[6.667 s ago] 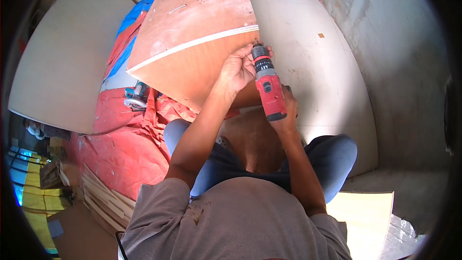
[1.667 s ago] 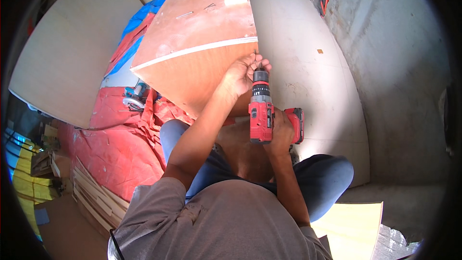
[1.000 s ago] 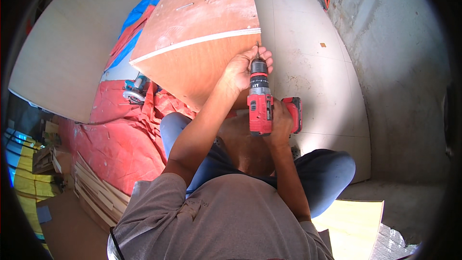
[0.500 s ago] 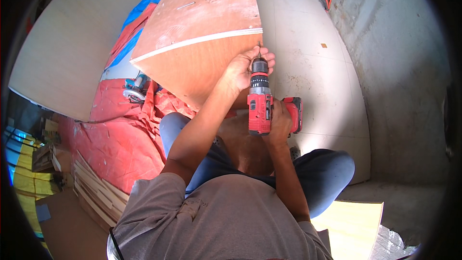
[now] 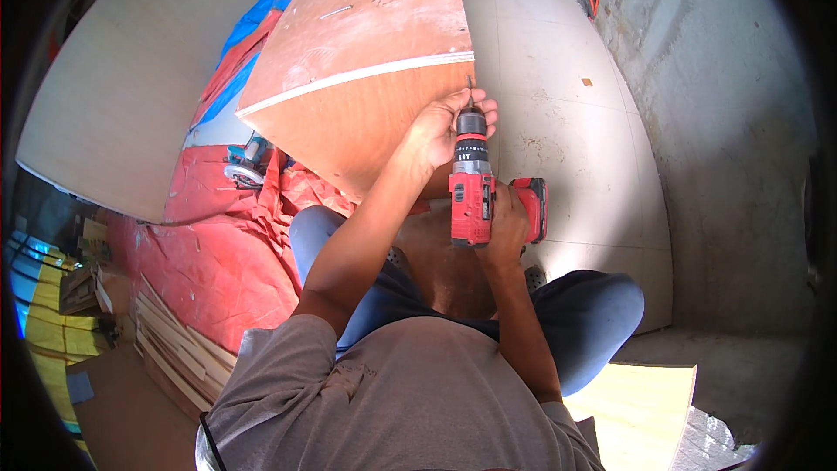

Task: The person assembles a wooden cabinet by driving screws into its joints using a power drill and repositioning the structure by hand.

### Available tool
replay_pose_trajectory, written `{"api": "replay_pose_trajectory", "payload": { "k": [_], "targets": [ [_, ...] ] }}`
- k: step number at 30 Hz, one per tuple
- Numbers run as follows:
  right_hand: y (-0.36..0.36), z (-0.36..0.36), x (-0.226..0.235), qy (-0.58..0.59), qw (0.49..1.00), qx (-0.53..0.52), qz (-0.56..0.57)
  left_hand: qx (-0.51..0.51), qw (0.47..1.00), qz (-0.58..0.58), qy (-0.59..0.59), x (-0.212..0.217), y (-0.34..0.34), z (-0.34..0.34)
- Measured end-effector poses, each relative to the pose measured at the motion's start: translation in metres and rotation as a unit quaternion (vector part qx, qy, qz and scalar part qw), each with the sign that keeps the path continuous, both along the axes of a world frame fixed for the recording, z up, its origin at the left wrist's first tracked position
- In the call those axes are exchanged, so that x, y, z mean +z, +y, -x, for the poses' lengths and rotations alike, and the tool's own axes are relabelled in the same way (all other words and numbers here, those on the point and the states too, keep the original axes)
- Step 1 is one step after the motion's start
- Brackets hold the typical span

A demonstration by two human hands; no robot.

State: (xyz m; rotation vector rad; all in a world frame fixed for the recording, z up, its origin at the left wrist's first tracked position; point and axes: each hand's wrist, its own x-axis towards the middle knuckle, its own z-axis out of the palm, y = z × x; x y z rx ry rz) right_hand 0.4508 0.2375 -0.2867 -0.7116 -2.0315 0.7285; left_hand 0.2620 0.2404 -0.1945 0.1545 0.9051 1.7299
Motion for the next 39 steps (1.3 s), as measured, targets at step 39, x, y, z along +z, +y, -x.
{"api": "replay_pose_trajectory", "payload": {
  "k": [39],
  "targets": [
    [0.006,-0.056,-0.060,0.089,0.993,-0.042,0.072,0.241,0.311,0.209,0.895,0.088,0.023,0.243]
  ]
}}
